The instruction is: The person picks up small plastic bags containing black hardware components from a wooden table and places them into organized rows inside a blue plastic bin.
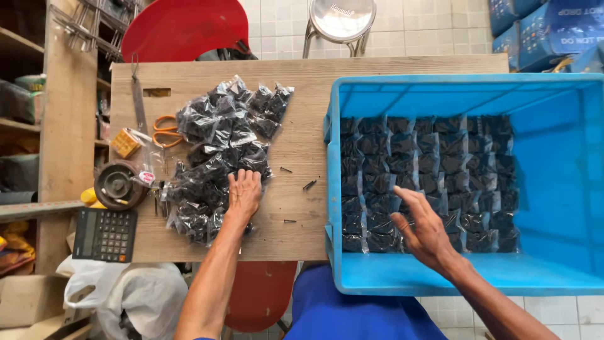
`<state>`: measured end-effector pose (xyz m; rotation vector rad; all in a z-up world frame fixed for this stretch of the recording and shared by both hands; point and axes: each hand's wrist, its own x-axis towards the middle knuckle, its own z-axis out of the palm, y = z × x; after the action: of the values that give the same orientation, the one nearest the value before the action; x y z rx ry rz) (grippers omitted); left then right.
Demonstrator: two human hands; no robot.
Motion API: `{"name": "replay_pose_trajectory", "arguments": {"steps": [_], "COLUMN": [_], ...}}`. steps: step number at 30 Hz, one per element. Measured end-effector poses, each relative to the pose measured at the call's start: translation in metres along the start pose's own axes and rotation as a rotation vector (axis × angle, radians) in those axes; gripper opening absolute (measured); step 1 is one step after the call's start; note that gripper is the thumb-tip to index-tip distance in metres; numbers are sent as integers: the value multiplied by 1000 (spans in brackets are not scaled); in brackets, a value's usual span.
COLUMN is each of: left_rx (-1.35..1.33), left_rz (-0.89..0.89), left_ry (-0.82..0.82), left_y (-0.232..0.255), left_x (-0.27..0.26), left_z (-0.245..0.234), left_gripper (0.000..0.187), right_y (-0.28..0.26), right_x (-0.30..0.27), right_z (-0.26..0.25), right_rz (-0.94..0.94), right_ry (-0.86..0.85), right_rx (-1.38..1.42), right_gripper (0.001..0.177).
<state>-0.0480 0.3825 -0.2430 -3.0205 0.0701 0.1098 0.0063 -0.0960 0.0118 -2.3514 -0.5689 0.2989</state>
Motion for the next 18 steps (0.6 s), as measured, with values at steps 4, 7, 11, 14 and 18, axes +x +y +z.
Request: {"name": "replay_pose_trajectory", "arguments": {"steps": [4,7,11,14,18], "left_rx": [-35,-112,-620,-1230,-2060], "left_rz": [102,147,-151,-440,-605], "left_ry": [34,87,68,134,302], "left_y": [-2,-3,2,32,69], "left_x": [-3,-7,-17,-22,-30], "left_z": [-11,-14,-62,-174,-232], "left_gripper": [15,2,23,25,23], "right_y": [-27,-48,-91,-112,-135], "right_x": [-7,-8,-4,4,18], "right_z": [18,29,29,33,40], "right_rz": [19,-10,-99,-140,-191], "right_ry": [26,33,83,120,156], "right_rx": [68,78,202,282,366], "right_gripper": [59,59,47,44,48]}}
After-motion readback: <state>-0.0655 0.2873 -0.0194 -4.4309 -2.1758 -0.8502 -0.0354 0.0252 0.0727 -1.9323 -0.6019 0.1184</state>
